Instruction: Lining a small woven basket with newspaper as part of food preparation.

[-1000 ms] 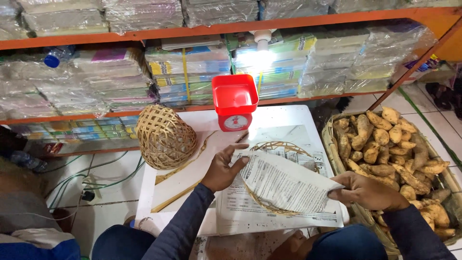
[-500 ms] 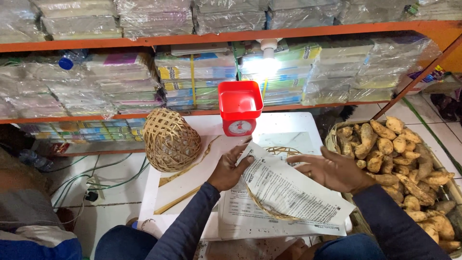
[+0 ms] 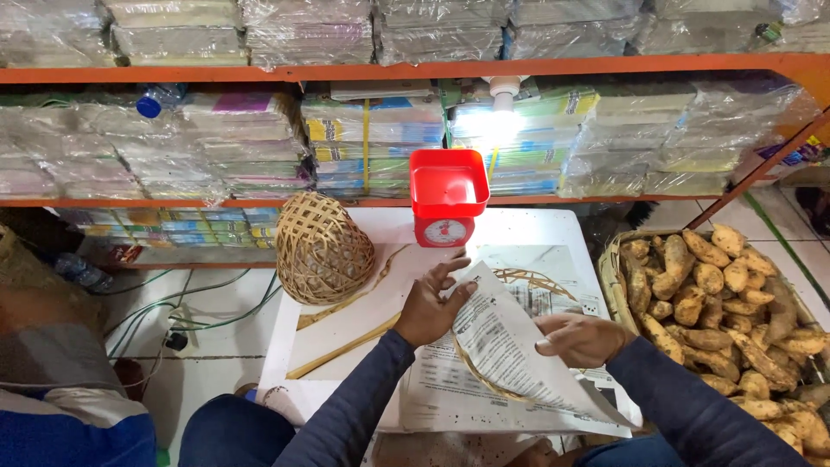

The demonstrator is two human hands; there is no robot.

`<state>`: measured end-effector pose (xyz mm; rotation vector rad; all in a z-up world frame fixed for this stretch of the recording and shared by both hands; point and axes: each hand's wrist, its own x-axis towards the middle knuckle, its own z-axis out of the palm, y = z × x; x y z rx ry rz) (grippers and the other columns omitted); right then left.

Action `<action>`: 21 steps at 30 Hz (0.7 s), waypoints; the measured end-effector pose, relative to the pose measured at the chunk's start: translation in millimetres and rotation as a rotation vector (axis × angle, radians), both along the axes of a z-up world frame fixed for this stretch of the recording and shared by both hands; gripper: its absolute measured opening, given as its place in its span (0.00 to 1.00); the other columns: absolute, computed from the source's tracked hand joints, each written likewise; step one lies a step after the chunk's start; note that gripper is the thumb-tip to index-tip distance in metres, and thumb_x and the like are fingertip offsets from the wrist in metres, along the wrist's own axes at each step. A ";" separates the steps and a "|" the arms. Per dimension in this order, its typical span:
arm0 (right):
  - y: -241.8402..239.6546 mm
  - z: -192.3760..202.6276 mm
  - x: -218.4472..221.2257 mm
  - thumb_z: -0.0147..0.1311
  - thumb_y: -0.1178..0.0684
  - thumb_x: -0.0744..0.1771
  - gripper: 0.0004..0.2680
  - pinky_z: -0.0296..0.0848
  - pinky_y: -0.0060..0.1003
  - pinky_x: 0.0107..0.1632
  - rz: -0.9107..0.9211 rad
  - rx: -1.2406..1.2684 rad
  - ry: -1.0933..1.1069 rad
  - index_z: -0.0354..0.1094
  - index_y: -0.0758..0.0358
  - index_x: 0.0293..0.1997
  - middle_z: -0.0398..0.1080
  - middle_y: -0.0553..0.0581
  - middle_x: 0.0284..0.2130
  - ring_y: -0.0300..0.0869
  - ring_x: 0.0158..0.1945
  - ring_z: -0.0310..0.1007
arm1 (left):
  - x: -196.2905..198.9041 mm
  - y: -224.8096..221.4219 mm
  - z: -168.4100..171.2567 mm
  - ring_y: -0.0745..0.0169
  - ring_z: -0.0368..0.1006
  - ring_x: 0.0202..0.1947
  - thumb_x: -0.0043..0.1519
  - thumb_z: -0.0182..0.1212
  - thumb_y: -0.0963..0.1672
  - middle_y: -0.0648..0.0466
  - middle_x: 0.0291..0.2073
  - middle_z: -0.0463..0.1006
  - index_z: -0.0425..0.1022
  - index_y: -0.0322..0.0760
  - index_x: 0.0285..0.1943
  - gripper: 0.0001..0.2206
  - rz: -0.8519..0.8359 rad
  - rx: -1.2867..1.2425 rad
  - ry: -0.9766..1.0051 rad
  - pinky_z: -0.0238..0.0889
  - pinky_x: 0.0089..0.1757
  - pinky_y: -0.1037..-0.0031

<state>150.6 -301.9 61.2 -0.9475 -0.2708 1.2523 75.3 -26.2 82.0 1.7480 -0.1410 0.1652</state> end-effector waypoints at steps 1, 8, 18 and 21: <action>-3.5 -4.8 5.9 0.48 0.66 0.65 0.12 0.79 0.62 0.49 0.074 -0.073 -0.014 0.72 0.80 0.52 0.79 0.80 0.41 0.65 0.43 0.82 | -2.9 -0.4 7.5 0.53 0.68 0.47 0.69 0.60 0.48 0.46 0.50 0.73 0.69 0.42 0.70 0.20 0.007 -0.044 0.021 0.64 0.45 0.59; -23.7 -21.2 34.5 0.54 0.68 0.65 0.12 0.79 0.45 0.33 0.065 -0.323 -0.128 0.75 0.79 0.53 0.82 0.74 0.38 0.56 0.35 0.84 | -19.5 17.3 1.0 0.66 0.75 0.40 0.61 0.69 0.45 0.52 0.35 0.81 0.67 0.43 0.73 0.28 -0.097 -0.187 0.034 0.72 0.49 0.68; 22.0 52.0 18.0 0.56 0.48 0.66 0.26 0.74 0.43 0.61 0.138 -0.301 -0.329 0.60 0.63 0.74 0.68 0.59 0.68 0.50 0.67 0.71 | -57.9 -26.9 -25.4 0.62 0.65 0.34 0.55 0.73 0.51 0.55 0.33 0.68 0.65 0.40 0.41 0.20 0.515 0.215 -0.294 0.65 0.36 0.69; 40.1 56.8 11.5 0.61 0.46 0.62 0.29 0.60 0.43 0.72 0.005 -0.510 -0.502 0.62 0.61 0.73 0.63 0.54 0.73 0.47 0.74 0.63 | -68.5 -36.5 -26.4 0.60 0.76 0.36 0.56 0.71 0.51 0.54 0.36 0.79 0.75 0.41 0.42 0.15 0.532 0.129 -0.155 0.72 0.37 0.67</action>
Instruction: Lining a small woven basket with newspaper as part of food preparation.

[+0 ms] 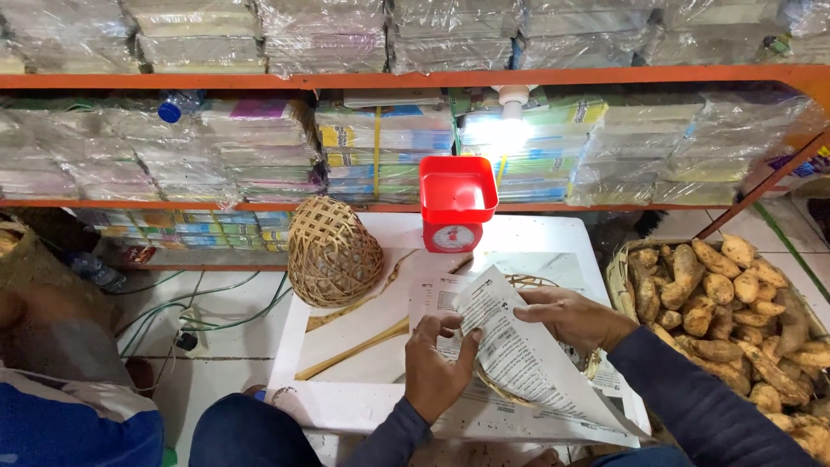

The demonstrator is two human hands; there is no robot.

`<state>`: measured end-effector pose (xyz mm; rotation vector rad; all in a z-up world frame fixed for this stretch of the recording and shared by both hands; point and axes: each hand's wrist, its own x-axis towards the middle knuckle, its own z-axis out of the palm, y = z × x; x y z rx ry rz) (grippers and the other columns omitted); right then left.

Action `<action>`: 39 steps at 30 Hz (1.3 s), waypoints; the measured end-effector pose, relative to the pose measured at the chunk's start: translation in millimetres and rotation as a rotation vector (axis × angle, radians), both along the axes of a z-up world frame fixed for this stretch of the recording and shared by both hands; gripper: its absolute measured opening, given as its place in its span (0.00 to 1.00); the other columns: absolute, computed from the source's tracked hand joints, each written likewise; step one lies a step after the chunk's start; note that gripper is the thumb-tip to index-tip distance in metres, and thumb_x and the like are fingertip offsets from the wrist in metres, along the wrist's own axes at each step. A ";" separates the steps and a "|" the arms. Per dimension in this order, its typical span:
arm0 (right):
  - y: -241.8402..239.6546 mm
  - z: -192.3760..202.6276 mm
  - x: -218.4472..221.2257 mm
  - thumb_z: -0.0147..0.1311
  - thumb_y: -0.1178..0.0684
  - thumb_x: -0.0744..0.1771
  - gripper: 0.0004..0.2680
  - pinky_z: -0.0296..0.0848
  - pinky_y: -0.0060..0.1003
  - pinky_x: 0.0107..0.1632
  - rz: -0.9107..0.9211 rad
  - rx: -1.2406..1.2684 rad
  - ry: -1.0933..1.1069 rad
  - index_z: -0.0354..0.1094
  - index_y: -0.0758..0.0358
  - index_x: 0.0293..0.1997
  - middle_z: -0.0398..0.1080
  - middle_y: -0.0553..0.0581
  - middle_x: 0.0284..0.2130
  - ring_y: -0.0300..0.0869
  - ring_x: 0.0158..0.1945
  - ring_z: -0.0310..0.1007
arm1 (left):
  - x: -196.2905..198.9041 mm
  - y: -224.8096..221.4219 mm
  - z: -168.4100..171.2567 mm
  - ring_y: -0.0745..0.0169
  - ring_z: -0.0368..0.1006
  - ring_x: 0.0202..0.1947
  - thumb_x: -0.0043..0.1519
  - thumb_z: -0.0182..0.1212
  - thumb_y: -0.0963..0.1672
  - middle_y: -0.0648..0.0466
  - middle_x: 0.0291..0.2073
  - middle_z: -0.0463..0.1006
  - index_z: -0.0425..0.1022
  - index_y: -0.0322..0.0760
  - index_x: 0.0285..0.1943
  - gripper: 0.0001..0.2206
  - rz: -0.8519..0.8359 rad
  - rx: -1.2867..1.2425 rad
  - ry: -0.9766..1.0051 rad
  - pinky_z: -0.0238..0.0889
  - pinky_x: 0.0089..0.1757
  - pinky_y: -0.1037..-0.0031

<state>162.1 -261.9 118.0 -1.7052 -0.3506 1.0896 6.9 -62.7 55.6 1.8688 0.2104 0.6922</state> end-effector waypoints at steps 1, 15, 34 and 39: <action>7.6 6.0 -6.5 0.60 0.52 0.63 0.23 0.68 0.44 0.60 -0.112 0.011 0.081 0.68 0.67 0.67 0.71 0.61 0.64 0.52 0.62 0.71 | -1.1 -1.2 0.0 0.58 0.77 0.37 0.57 0.69 0.51 0.53 0.37 0.81 0.78 0.41 0.43 0.14 0.002 0.010 0.012 0.73 0.38 0.64; 28.5 24.6 -37.2 0.57 0.46 0.65 0.20 0.73 0.38 0.52 -0.343 -0.211 0.083 0.76 0.66 0.61 0.81 0.61 0.57 0.49 0.54 0.79 | 1.4 -8.7 8.8 0.53 0.77 0.50 0.60 0.62 0.54 0.55 0.49 0.82 0.86 0.39 0.48 0.19 0.058 0.117 0.077 0.67 0.50 0.57; 23.9 11.7 -36.0 0.63 0.49 0.61 0.31 0.63 0.42 0.70 -0.416 -0.119 0.125 0.59 0.68 0.73 0.58 0.63 0.73 0.53 0.73 0.63 | -14.2 -19.3 18.3 0.43 0.68 0.54 0.65 0.52 0.52 0.49 0.57 0.74 0.83 0.40 0.54 0.20 0.013 0.330 -0.022 0.59 0.49 0.49; 34.7 40.7 -45.6 0.60 0.49 0.62 0.30 0.70 0.44 0.66 -0.451 -0.110 0.165 0.58 0.68 0.73 0.68 0.65 0.69 0.54 0.68 0.71 | -11.2 -20.6 12.4 0.47 0.64 0.59 0.65 0.52 0.55 0.51 0.57 0.75 0.83 0.39 0.56 0.23 -0.001 0.236 0.071 0.61 0.52 0.50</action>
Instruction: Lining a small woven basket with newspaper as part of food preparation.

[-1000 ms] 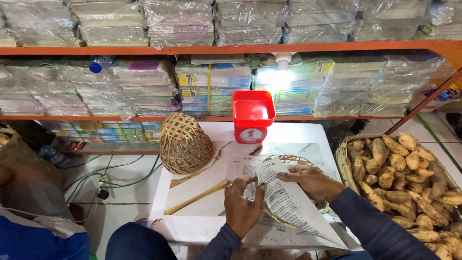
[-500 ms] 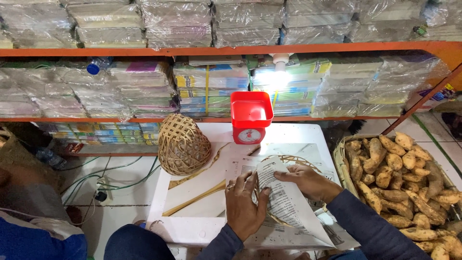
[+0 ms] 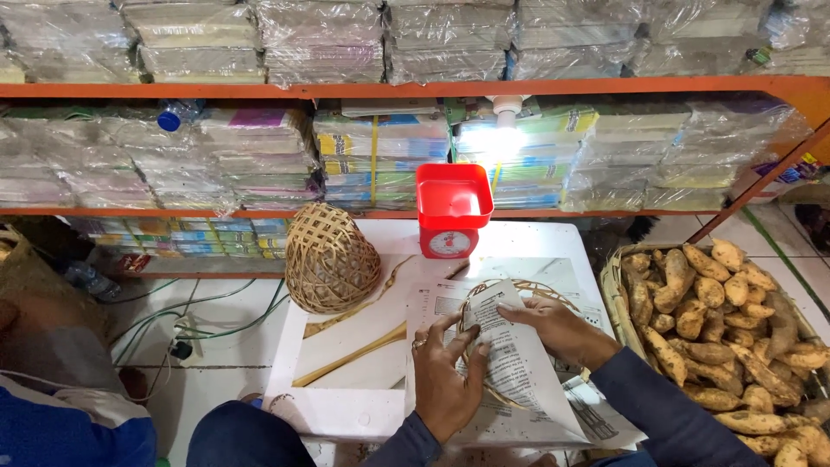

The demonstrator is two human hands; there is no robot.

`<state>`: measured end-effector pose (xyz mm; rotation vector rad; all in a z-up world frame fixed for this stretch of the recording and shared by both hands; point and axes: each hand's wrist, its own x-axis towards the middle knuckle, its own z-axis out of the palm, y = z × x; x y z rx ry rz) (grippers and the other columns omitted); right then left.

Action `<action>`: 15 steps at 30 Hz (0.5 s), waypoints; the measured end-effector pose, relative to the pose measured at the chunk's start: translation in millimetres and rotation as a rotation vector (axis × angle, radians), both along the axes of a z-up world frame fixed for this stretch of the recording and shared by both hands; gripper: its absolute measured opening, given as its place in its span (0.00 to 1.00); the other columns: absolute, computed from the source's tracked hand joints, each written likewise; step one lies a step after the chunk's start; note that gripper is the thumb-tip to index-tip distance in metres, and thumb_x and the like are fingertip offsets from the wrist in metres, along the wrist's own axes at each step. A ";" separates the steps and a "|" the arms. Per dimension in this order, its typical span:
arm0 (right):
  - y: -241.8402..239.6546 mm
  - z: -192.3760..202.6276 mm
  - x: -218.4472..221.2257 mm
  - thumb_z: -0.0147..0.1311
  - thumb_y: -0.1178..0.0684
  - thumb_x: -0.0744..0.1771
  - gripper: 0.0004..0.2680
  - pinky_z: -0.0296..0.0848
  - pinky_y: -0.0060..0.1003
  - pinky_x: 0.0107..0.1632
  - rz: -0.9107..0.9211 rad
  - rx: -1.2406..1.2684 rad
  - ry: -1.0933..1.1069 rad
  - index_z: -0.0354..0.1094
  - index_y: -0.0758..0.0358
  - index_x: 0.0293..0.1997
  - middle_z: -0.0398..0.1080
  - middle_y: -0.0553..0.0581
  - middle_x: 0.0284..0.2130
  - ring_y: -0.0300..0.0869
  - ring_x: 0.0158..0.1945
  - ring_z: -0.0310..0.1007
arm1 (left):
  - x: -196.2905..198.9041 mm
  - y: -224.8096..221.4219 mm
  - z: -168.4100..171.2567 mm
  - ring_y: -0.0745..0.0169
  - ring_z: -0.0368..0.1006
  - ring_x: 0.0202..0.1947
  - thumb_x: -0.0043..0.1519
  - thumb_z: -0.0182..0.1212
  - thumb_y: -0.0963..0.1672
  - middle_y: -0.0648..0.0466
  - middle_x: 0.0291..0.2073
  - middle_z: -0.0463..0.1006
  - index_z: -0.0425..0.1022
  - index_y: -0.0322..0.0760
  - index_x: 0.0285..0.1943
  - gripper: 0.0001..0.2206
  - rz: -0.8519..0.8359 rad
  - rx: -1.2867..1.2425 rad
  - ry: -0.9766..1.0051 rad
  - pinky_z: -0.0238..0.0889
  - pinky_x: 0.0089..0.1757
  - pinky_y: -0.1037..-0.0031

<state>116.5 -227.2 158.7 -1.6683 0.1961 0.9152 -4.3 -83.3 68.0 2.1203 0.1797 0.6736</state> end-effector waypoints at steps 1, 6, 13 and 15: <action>2.0 1.7 0.5 0.59 0.49 0.64 0.23 0.72 0.41 0.61 0.082 -0.067 -0.095 0.66 0.68 0.66 0.75 0.63 0.62 0.51 0.62 0.76 | -0.1 0.0 -2.9 0.46 0.63 0.60 0.65 0.53 0.55 0.52 0.58 0.75 0.84 0.39 0.54 0.22 0.002 -0.003 0.024 0.60 0.53 0.49; 2.0 -0.3 10.1 0.61 0.48 0.64 0.20 0.74 0.42 0.53 0.035 -0.145 -0.118 0.69 0.67 0.59 0.80 0.65 0.53 0.52 0.52 0.79 | -0.1 0.3 -10.0 0.47 0.64 0.59 0.61 0.59 0.56 0.55 0.58 0.75 0.87 0.40 0.50 0.22 0.025 -0.006 0.053 0.60 0.52 0.50; -5.5 -13.8 19.0 0.61 0.43 0.63 0.31 0.67 0.41 0.60 0.177 -0.210 -0.189 0.55 0.69 0.72 0.56 0.63 0.70 0.52 0.65 0.69 | 5.2 13.5 -9.1 0.46 0.63 0.61 0.63 0.53 0.57 0.51 0.58 0.73 0.79 0.47 0.58 0.23 -0.012 -0.066 0.040 0.57 0.56 0.49; -6.4 -14.3 17.1 0.62 0.36 0.62 0.38 0.62 0.41 0.67 0.316 -0.338 -0.282 0.46 0.67 0.76 0.36 0.58 0.80 0.50 0.75 0.59 | 17.1 24.3 -8.3 0.45 0.62 0.62 0.64 0.51 0.57 0.50 0.60 0.71 0.74 0.43 0.64 0.26 -0.061 -0.116 0.014 0.56 0.57 0.50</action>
